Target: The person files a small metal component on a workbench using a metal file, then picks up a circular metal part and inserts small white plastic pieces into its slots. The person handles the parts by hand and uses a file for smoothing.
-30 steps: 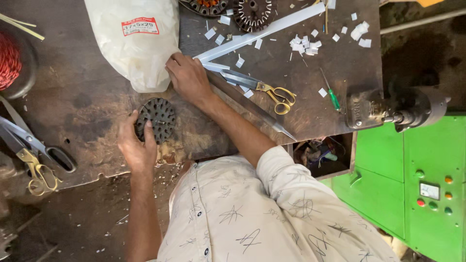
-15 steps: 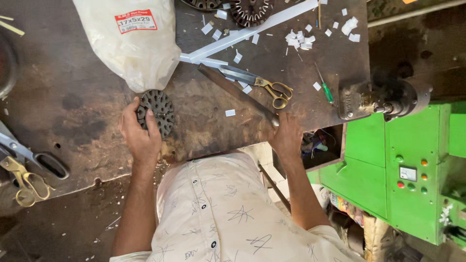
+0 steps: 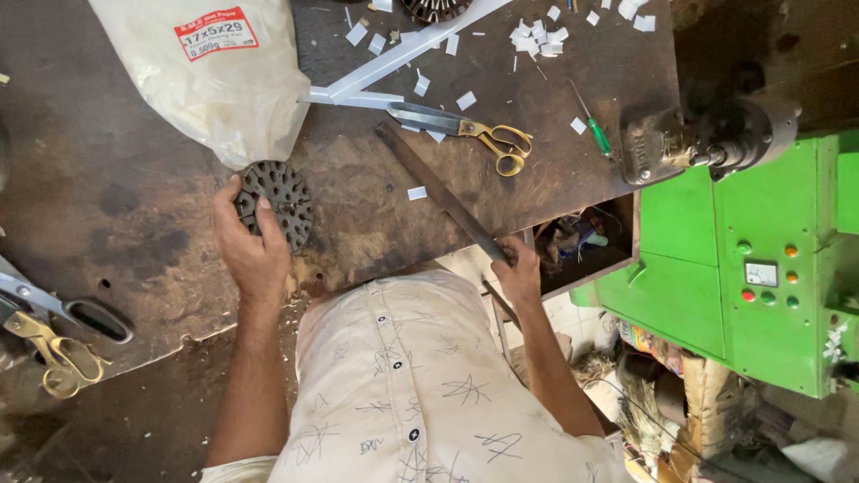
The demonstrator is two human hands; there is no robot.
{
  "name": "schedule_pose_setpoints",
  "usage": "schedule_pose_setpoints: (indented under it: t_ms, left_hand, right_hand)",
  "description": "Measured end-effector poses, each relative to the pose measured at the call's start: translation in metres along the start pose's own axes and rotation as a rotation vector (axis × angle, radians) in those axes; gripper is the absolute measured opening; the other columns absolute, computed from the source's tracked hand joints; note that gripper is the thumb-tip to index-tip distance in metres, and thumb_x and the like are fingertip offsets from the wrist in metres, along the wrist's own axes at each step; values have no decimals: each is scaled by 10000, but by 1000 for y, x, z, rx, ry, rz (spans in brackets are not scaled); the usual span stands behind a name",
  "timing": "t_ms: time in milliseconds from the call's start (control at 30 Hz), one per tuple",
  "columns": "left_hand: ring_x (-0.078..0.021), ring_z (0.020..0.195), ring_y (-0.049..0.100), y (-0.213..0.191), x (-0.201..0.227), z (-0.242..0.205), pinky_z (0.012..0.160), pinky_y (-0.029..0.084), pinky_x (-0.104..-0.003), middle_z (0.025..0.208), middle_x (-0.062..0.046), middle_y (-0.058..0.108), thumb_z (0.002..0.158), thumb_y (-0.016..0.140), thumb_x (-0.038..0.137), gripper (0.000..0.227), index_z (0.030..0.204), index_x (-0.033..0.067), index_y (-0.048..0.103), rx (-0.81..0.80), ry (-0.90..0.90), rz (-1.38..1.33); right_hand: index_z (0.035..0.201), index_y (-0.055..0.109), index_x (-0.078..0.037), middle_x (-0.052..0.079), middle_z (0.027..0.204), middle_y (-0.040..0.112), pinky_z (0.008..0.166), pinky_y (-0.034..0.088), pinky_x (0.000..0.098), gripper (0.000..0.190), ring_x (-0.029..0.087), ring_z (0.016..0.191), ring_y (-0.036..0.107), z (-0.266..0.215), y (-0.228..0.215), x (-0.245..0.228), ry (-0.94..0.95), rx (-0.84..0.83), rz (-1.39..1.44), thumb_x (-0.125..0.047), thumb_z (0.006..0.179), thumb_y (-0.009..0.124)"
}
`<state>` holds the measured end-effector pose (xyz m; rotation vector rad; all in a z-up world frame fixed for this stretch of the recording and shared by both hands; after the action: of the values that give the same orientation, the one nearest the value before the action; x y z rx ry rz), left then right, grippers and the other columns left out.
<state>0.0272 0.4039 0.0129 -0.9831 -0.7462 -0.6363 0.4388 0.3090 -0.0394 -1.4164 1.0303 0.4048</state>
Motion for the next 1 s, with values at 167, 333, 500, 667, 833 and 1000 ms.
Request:
schedule_pose_setpoints:
  t_ms: [167, 333, 500, 667, 833, 1000]
  left_hand:
    - [-404, 1289, 595, -2, 8, 2, 1128, 457, -490, 1340, -277, 607, 1059, 598, 62, 372, 1394, -81, 519, 14, 16, -12]
    - [-343, 1255, 606, -7, 0, -7, 1098, 485, -454, 1325, -235, 600, 1081, 597, 63, 373, 1414, -78, 505, -2, -25, -95]
    - [-241, 1220, 621, -1, 0, -11, 1051, 532, -371, 1327, -181, 609, 1111, 616, 85, 350, 1419, -55, 526, 26, -106, -254]
    - [-212, 1079, 625, 14, 12, -23, 941, 518, -365, 1200, -143, 657, 1045, 634, 135, 366, 1369, -13, 548, -41, -173, -315]
    - [-331, 1164, 620, 35, 33, -18, 1027, 487, -463, 1167, -165, 706, 1055, 650, 213, 295, 1283, 27, 657, -101, 3, -55]
    - [-381, 1182, 626, 38, 51, -2, 1081, 443, -485, 1200, -179, 702, 1016, 655, 210, 290, 1242, 29, 660, -114, 55, -5]
  right_hand:
    - [910, 677, 8, 36, 766, 551, 605, 384, 286, 175, 120, 707, 492, -25, -3, 101, 117, 111, 493, -132, 878, 577]
    - [690, 582, -45, 52, 542, 451, 436, 225, 384, 338, 212, 474, 304, -133, -52, 166, 289, 537, 78, -317, 838, 447]
    - [748, 631, -19, 108, 623, 536, 516, 350, 371, 338, 201, 552, 449, -150, -106, 164, 206, 630, -205, -319, 874, 537]
    - [907, 744, -44, 72, 705, 672, 539, 467, 407, 277, 205, 562, 521, -40, -78, 169, 544, 414, -221, -235, 893, 544]
    - [1127, 738, -111, 105, 982, 747, 682, 542, 450, 320, 273, 753, 653, 78, -67, 139, 297, 87, 60, -270, 867, 641]
    - [1004, 792, -120, 152, 952, 782, 834, 580, 451, 270, 356, 885, 749, 107, -113, 20, 154, 2, -843, -341, 863, 729]
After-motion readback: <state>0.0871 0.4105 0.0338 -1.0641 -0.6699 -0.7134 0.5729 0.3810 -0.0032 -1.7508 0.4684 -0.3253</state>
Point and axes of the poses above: each hand's wrist, its own z-axis towards the middle knuckle, its own y-axis out of the palm, x = y × z, the point moved 1 cm from there along z, towards the middle knuckle
